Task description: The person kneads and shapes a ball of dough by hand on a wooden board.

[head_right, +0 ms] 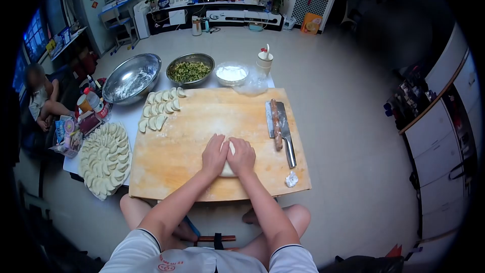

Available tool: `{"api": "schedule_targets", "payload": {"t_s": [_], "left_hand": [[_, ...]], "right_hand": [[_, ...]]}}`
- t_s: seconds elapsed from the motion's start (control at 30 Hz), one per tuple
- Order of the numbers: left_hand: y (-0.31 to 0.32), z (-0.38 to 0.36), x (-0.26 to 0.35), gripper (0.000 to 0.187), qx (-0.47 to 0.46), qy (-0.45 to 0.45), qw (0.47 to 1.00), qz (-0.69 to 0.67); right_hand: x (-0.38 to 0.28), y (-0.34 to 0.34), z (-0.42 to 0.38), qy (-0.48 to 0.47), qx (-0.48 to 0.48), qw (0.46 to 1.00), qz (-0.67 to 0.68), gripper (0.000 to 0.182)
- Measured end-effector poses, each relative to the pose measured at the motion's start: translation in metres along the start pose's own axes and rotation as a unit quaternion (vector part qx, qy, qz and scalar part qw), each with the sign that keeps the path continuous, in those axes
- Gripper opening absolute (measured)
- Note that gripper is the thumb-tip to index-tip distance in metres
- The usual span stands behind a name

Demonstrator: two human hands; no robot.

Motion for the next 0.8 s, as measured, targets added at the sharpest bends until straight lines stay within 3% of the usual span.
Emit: {"api": "schedule_targets", "payload": {"t_s": [0.1, 0.2, 0.33, 0.47, 0.53, 0.63, 0.73, 0.8], "left_hand": [[0.005, 0.009, 0.002, 0.043, 0.034, 0.015, 0.999, 0.023], [0.008, 0.011, -0.005, 0.044, -0.093, -0.079, 0.993, -0.010], [-0.011, -0.015, 0.003, 0.043, -0.078, -0.064, 0.995, -0.027], [-0.051, -0.055, 0.023, 0.039, -0.050, -0.029, 0.996, -0.063], [-0.079, -0.071, 0.040, 0.037, -0.063, -0.037, 0.995, -0.067], [-0.101, -0.072, 0.061, 0.036, 0.042, 0.036, 0.997, 0.045], [-0.053, -0.057, 0.029, 0.037, -0.044, 0.063, 0.997, -0.016], [-0.034, -0.048, 0.009, 0.038, -0.088, -0.021, 0.994, -0.056]], "right_hand": [[0.017, 0.009, 0.014, 0.050, -0.076, 0.996, -0.003, 0.033], [0.016, 0.012, 0.016, 0.047, -0.104, 0.993, -0.003, 0.033], [-0.005, 0.008, 0.004, 0.004, -0.156, 0.986, -0.057, 0.035], [-0.043, -0.024, -0.029, -0.161, -0.098, 0.982, 0.026, 0.042], [-0.056, -0.044, -0.040, -0.127, -0.029, 0.990, 0.059, 0.043], [-0.068, -0.049, -0.061, -0.044, 0.061, 0.997, 0.013, 0.044], [-0.050, -0.023, -0.067, -0.001, 0.093, 0.996, -0.005, 0.043], [-0.036, -0.010, -0.058, 0.021, 0.080, 0.997, 0.005, 0.042]]}}
Point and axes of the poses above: each hand's wrist, its own z-axis towards the middle knuckle, its own y-axis out of the palm, x = y × z, the point moved 7 cm from there along z, towards the middle knuckle, and after that the axes turned 4 degrees about -y, right-handed, at the moved point
